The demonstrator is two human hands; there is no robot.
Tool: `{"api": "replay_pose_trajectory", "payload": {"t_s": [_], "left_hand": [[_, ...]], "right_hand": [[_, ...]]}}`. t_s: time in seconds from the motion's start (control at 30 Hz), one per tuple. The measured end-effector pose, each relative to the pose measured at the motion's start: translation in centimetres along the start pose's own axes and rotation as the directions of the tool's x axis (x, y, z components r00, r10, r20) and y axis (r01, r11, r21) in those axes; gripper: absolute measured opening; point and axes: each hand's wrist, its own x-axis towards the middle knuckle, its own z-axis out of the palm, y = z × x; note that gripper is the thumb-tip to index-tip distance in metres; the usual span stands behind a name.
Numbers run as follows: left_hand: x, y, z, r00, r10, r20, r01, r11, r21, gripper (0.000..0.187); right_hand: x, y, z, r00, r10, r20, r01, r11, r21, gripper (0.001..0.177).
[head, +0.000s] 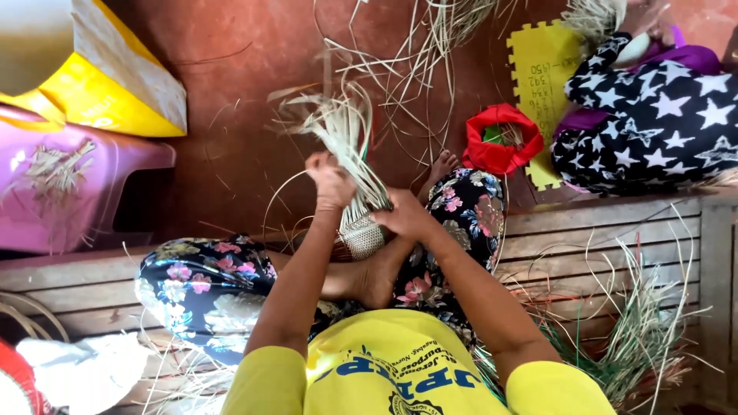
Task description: Weaving a basket using dried plant fibers by interlacing strands.
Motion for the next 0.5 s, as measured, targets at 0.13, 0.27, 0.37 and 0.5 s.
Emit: {"api": "replay_pose_trajectory", "payload": {"t_s": [0.13,0.27,0.37,0.5], "left_hand": [[1.3,2.3,-2.5,0.936,0.237,0.261,-0.184,0.960,-0.214,0.021],[-0.3,-8.2,8.7,0.984,-0.069,0.167,0.091,0.988,-0.124,0.037],[1.7,-5.9,5.8,0.880,-0.274,0.389,0.410,0.852,-0.327,0.040],[6.0,6.8,-8.2,0.652,0.001,0.758,0.637,-0.543,-0.547,0.069]], "right_hand": [[-0.3,-4.5,-1.5,0.983,0.186,0.014,-0.185,0.961,0.207,0.024],[-4.2,-8.7,-5.1,0.954,0.144,0.262,-0.170,0.982,0.082,0.034],[-4.0,-7.7,-5.8,0.943,0.024,0.331,-0.084,0.982,0.169,0.012],[-2.8,-10.1,-5.2,0.964,0.063,0.257,-0.153,0.924,0.349,0.015]]}}
